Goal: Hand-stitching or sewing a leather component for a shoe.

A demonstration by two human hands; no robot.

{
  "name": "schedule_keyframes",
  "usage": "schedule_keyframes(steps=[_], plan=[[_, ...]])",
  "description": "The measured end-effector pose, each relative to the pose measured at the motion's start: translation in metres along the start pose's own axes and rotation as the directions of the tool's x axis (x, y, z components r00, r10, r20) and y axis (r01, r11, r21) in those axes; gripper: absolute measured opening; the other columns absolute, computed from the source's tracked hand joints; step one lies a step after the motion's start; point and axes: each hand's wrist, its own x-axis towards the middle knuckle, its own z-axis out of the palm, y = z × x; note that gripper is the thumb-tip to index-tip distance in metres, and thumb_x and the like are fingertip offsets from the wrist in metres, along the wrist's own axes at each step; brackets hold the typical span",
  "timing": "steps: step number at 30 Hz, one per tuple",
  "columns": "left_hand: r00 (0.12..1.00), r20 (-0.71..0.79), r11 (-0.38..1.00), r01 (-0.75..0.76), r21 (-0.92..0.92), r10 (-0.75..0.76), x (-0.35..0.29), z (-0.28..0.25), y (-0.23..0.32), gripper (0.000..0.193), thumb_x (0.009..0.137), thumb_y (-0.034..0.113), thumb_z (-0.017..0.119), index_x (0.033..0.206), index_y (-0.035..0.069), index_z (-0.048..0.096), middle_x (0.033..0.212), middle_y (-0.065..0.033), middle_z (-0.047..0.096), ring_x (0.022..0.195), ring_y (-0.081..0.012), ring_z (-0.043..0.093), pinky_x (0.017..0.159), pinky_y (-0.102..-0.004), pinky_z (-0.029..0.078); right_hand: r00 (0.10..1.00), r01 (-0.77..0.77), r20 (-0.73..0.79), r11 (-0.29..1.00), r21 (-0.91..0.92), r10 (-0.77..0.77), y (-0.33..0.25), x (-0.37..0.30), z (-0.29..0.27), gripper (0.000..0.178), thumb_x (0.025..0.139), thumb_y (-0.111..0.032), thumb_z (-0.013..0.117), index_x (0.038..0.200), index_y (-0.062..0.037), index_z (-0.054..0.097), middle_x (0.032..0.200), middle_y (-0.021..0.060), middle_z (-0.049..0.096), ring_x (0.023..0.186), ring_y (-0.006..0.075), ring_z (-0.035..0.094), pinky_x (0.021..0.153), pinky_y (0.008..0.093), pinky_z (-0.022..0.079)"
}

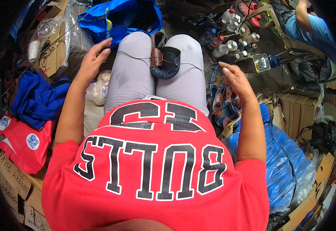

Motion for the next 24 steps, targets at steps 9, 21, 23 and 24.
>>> schedule_keyframes(steps=[9,21,23,24], plan=[[0.783,0.543,0.938,-0.346,-0.024,0.303,0.031,0.109,0.075,0.023,0.077,0.014,0.071,0.099,0.007,0.067,0.105,-0.009,0.064,0.092,-0.0223,0.06,0.082,-0.0314,0.046,0.878,0.477,0.157,0.851,-0.22,-0.452,-0.085,0.029,0.062,0.012,0.078,0.0,0.066,0.089,-0.0052,0.067,0.082,0.0038,0.058,0.079,0.0126,0.057,0.071,0.0255,0.046],[0.649,0.759,0.993,0.054,-0.106,0.046,0.046,0.124,0.059,0.021,0.078,0.02,0.073,0.09,0.003,0.068,0.085,-0.0042,0.063,0.083,-0.0147,0.058,0.079,-0.0276,0.045,0.898,0.41,0.239,0.899,-0.151,-0.369,-0.08,0.033,0.067,0.01,0.074,0.002,0.068,0.083,-0.0044,0.067,0.083,0.001,0.059,0.079,0.0097,0.057,0.071,0.0244,0.047],[0.627,0.779,0.975,0.168,-0.148,0.01,0.046,0.126,0.055,0.022,0.078,0.02,0.073,0.09,0.002,0.068,0.085,-0.0029,0.065,0.082,-0.0122,0.058,0.078,-0.0262,0.045,0.901,0.388,0.24,0.919,-0.076,-0.36,-0.077,0.032,0.073,0.01,0.074,0.002,0.069,0.083,-0.0042,0.067,0.083,0.0009,0.059,0.079,0.0094,0.057,0.07,0.0239,0.046],[0.617,0.787,0.964,0.206,-0.168,0.006,0.046,0.125,0.054,0.022,0.079,0.019,0.072,0.091,0.001,0.068,0.085,-0.0027,0.066,0.082,-0.0111,0.058,0.079,-0.0254,0.045,0.904,0.364,0.242,0.931,0.001,-0.353,-0.074,0.032,0.077,0.011,0.074,0.001,0.069,0.083,-0.004,0.067,0.082,0.0008,0.059,0.079,0.0091,0.056,0.07,0.0235,0.046]])
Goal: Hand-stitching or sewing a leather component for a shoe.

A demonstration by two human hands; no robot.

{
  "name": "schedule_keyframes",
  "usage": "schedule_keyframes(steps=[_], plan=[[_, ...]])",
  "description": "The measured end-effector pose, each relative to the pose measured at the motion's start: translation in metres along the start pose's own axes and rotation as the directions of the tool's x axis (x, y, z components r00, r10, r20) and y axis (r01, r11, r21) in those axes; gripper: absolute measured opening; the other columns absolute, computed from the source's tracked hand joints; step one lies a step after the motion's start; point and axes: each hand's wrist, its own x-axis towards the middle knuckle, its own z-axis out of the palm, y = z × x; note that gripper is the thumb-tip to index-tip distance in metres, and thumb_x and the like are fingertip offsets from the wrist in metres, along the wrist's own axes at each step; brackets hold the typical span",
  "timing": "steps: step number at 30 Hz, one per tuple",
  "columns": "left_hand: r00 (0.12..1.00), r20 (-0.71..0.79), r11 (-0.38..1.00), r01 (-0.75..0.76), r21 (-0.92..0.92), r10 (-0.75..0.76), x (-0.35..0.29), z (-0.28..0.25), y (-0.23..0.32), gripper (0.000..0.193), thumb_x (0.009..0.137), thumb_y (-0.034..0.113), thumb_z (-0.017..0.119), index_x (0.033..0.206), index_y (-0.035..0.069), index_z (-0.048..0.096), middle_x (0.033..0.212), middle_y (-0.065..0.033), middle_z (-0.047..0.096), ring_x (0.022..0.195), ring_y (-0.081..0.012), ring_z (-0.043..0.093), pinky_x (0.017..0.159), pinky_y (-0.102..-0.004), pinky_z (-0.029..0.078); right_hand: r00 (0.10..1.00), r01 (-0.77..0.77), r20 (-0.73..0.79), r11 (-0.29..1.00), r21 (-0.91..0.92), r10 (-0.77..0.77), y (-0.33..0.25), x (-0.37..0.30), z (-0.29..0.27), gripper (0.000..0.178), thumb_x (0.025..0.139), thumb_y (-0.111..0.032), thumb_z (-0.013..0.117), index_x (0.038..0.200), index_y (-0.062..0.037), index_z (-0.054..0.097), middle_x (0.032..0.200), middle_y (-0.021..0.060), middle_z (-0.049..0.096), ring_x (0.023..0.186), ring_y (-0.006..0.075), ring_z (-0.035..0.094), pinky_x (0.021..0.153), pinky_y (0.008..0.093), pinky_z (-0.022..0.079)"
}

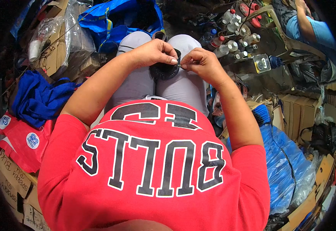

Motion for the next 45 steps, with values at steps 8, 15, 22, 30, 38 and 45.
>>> schedule_keyframes(steps=[8,15,22,30,38,45], plan=[[0.996,0.08,0.992,0.056,-0.114,-0.047,-0.005,-0.003,-0.005,0.028,0.082,0.012,0.066,0.107,0.001,0.067,0.096,-0.006,0.068,0.091,-0.0119,0.06,0.088,-0.0246,0.044,0.963,0.097,-0.232,0.977,-0.19,-0.141,0.004,-0.022,0.026,0.013,0.074,-0.006,0.072,0.087,-0.0099,0.071,0.077,0.0029,0.06,0.066,0.0125,0.055,0.06,0.025,0.045],[0.986,0.162,0.999,0.034,-0.024,-0.029,-0.005,-0.005,-0.002,0.03,0.08,0.007,0.063,0.11,0.001,0.066,0.1,-0.0065,0.067,0.094,-0.0142,0.06,0.091,-0.0248,0.042,0.975,0.111,-0.122,0.881,-0.46,-0.186,-0.028,-0.024,0.021,0.02,0.071,-0.002,0.067,0.088,-0.0128,0.07,0.078,0.008,0.058,0.07,0.0254,0.06,0.063,0.0332,0.048],[0.973,0.231,0.986,-0.047,0.16,0.009,-0.005,-0.006,0.007,0.029,0.078,0.002,0.063,0.107,-0.001,0.065,0.099,-0.0076,0.067,0.092,-0.0128,0.059,0.088,-0.0249,0.043,0.944,0.32,0.249,0.421,-0.849,-0.215,-0.058,-0.001,0.018,0.019,0.074,-0.004,0.054,0.082,-0.013,0.07,0.082,0.0111,0.056,0.08,0.0286,0.058,0.07,0.0372,0.045],[0.995,0.046,0.961,-0.102,0.256,0.093,0.003,-0.01,0.005,0.022,0.072,-0.002,0.068,0.093,0.003,0.067,0.076,-0.0014,0.064,0.073,-0.0096,0.057,0.071,-0.0249,0.046,0.971,0.216,0.222,0.713,-0.667,-0.086,-0.043,0.007,-0.001,0.022,0.073,0.001,0.064,0.09,-0.0116,0.072,0.078,0.0112,0.057,0.075,0.0274,0.061,0.068,0.0363,0.049],[0.93,-0.241,0.876,-0.143,0.46,0.279,-0.011,0.005,0.0,0.024,0.072,0.005,0.072,0.095,0.003,0.065,0.084,-0.0089,0.066,0.08,-0.0201,0.063,0.072,-0.0291,0.048,0.962,-0.236,0.133,0.971,-0.036,0.238,-0.014,0.008,-0.001,0.012,0.086,-0.011,0.063,0.094,-0.0014,0.066,0.076,-0.0011,0.058,0.078,0.0077,0.056,0.072,0.0264,0.046],[0.962,-0.226,0.774,0.024,0.632,0.154,-0.092,0.005,0.006,0.023,0.077,0.01,0.068,0.098,0.004,0.063,0.088,-0.0127,0.064,0.075,-0.0279,0.061,0.07,-0.0332,0.048,0.993,0.119,0.055,0.929,-0.35,-0.107,0.0,-0.014,0.001,0.013,0.08,-0.013,0.067,0.086,-0.0021,0.064,0.09,0.0027,0.054,0.082,0.0133,0.051,0.077,0.027,0.041]])
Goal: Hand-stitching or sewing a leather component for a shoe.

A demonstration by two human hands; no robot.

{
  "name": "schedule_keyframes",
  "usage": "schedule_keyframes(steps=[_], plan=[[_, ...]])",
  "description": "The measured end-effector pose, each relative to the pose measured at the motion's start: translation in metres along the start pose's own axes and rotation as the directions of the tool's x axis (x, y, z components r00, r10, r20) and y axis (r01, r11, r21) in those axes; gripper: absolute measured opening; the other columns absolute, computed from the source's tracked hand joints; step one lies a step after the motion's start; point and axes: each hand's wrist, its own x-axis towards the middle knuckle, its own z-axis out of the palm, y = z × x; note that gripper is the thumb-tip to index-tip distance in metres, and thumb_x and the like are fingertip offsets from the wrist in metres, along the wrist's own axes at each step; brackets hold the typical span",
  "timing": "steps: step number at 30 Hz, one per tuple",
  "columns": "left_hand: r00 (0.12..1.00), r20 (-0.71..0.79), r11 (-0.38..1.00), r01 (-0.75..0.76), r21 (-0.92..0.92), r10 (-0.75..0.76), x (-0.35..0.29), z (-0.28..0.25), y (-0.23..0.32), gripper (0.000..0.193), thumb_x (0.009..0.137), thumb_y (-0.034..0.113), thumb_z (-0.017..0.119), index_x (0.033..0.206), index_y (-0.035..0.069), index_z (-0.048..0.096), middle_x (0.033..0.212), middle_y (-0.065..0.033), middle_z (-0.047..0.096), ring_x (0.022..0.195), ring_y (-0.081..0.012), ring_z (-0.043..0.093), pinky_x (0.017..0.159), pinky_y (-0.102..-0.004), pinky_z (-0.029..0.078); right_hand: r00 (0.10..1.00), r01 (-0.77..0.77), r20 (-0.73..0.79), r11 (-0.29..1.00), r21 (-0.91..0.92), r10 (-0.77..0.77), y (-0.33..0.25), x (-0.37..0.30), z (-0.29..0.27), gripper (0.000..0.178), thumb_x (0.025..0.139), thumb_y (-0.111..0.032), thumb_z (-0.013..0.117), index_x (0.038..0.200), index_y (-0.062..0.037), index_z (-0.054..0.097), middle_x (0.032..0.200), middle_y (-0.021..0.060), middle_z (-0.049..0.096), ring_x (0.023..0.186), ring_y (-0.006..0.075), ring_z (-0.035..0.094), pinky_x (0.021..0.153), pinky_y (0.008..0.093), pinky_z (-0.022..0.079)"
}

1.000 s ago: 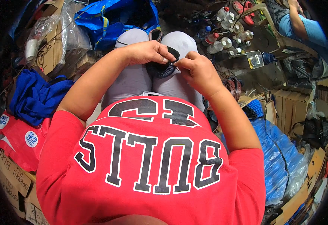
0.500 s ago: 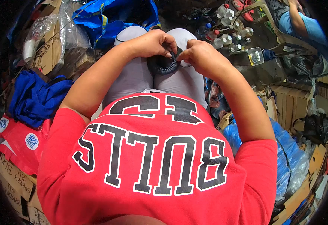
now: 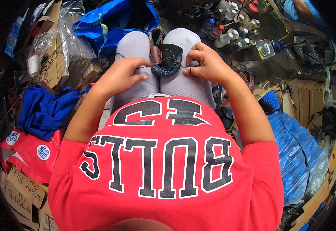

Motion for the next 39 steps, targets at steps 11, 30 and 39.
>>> schedule_keyframes(steps=[11,30,39], plan=[[0.918,-0.386,0.465,-0.304,-0.831,-0.09,0.043,0.008,0.009,0.04,0.099,0.033,0.041,0.096,0.0,0.063,0.092,-0.0117,0.066,0.086,-0.017,0.061,0.078,-0.0281,0.048,0.959,0.073,-0.284,0.949,0.306,0.018,0.022,0.019,0.002,0.038,0.077,-0.014,0.067,0.114,-0.0102,0.06,0.123,0.0059,0.052,0.116,0.02,0.047,0.098,0.0345,0.036],[0.984,-0.014,-0.064,-0.025,-0.998,-0.178,0.038,-0.001,-0.017,0.043,0.099,0.035,0.038,0.065,0.01,0.04,0.058,-0.0023,0.041,0.051,-0.0154,0.042,0.077,-0.0375,0.044,0.96,-0.026,0.066,-0.145,0.989,0.274,0.029,-0.001,0.009,0.042,0.097,-0.039,0.044,0.065,-0.0119,0.041,0.055,0.0001,0.036,0.056,0.0151,0.039,0.071,0.0351,0.041],[0.911,-0.398,0.979,0.167,0.118,-0.107,-0.019,-0.059,-0.058,0.045,0.07,0.004,0.069,0.114,0.012,0.063,0.107,-0.0111,0.057,0.107,-0.0263,0.053,0.092,-0.0334,0.042,0.865,-0.337,-0.206,0.834,0.437,0.458,0.051,-0.038,-0.052,0.052,0.08,-0.017,0.069,0.128,-0.0082,0.052,0.105,0.0052,0.056,0.1,0.0141,0.052,0.087,0.0279,0.042]])
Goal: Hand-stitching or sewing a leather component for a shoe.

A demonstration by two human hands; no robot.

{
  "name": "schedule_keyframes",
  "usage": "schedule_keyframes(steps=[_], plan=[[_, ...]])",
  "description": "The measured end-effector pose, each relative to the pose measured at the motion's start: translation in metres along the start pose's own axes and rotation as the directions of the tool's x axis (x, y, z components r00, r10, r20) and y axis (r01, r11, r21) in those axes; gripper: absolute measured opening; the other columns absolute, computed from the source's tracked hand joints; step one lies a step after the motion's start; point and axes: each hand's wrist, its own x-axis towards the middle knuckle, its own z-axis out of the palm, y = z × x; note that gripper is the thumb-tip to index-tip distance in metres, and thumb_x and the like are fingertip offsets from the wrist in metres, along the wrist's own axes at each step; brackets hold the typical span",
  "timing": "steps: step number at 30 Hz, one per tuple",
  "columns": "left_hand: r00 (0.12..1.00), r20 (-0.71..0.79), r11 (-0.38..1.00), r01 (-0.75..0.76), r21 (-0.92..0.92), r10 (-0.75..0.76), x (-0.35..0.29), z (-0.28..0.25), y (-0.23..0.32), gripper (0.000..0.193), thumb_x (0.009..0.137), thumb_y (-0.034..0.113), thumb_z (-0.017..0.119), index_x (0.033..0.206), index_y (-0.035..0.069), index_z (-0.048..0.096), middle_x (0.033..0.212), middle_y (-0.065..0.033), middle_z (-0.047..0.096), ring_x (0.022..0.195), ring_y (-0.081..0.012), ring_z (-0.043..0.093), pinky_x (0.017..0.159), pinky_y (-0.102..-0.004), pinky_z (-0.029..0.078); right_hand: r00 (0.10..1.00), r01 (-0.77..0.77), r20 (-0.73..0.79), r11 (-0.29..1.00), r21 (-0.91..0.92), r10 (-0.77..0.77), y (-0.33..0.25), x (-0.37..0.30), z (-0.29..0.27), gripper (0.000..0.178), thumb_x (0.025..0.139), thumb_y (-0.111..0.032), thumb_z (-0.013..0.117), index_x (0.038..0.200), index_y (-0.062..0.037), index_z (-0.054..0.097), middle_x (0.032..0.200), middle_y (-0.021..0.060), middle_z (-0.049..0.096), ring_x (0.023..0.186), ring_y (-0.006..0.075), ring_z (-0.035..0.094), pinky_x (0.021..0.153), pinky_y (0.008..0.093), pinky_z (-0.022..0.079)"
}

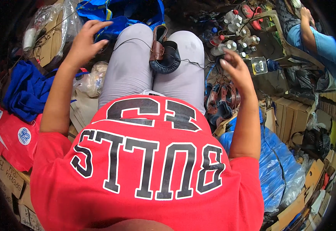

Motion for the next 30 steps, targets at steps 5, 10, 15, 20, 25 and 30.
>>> schedule_keyframes(steps=[5,10,15,20,25,30], plan=[[0.853,0.281,0.897,-0.409,-0.165,0.44,0.004,0.051,0.062,0.035,0.068,0.005,0.072,0.102,0.008,0.065,0.104,-0.0086,0.058,0.095,-0.0296,0.059,0.081,-0.0374,0.049,0.873,0.198,0.485,0.943,-0.269,-0.045,-0.095,0.037,0.082,0.044,0.079,-0.027,0.072,0.118,-0.0091,0.059,0.073,0.0016,0.055,0.067,0.0084,0.05,0.061,0.0252,0.043],[0.758,0.481,0.844,-0.532,0.066,0.44,0.012,0.084,0.074,0.037,0.065,0.021,0.076,0.097,0.008,0.064,0.103,-0.0067,0.058,0.088,-0.0275,0.062,0.075,-0.0397,0.05,0.794,0.245,0.566,0.735,-0.632,0.222,-0.094,0.053,0.096,0.031,0.081,-0.03,0.071,0.082,-0.0009,0.061,0.061,-0.0017,0.048,0.06,0.0086,0.044,0.055,0.0287,0.038],[0.859,0.307,0.845,-0.485,0.226,0.411,-0.001,0.091,0.07,0.031,0.065,0.025,0.076,0.089,0.012,0.062,0.099,-0.0076,0.057,0.085,-0.0243,0.063,0.07,-0.0359,0.048,0.908,-0.048,0.376,0.936,-0.348,0.186,-0.071,0.013,0.091,0.032,0.084,-0.032,0.067,0.071,-0.0046,0.061,0.059,-0.0036,0.052,0.055,0.005,0.042,0.049,0.0229,0.033],[0.84,0.332,0.84,-0.506,0.196,0.429,-0.007,0.103,0.084,0.031,0.066,0.024,0.076,0.089,0.011,0.06,0.101,-0.0073,0.056,0.085,-0.0234,0.062,0.071,-0.0355,0.046,0.918,-0.116,0.369,0.988,-0.106,0.147,-0.04,0.004,0.08,0.031,0.088,-0.032,0.063,0.078,-0.0031,0.062,0.065,-0.0053,0.053,0.056,0.0036,0.043,0.05,0.0221,0.033],[0.84,0.259,0.858,-0.509,0.071,0.477,-0.012,0.107,0.086,0.032,0.066,0.022,0.075,0.09,0.009,0.059,0.107,-0.0086,0.055,0.086,-0.0229,0.062,0.071,-0.0352,0.046,0.928,-0.127,0.337,0.986,-0.109,0.157,-0.042,0.013,0.079,0.031,0.09,-0.032,0.061,0.083,-0.0027,0.064,0.066,-0.0072,0.052,0.059,0.003,0.042,0.052,0.0215,0.034],[0.837,0.192,0.844,-0.532,0.065,0.512,-0.014,0.101,0.078,0.028,0.067,0.021,0.074,0.087,0.007,0.061,0.101,-0.009,0.058,0.086,-0.0234,0.062,0.072,-0.0353,0.047,0.975,0.119,0.218,0.927,-0.356,-0.042,-0.069,-0.003,0.101,0.03,0.085,-0.031,0.067,0.081,-0.0014,0.062,0.063,-0.0008,0.054,0.059,0.0067,0.046,0.052,0.0248,0.038]])
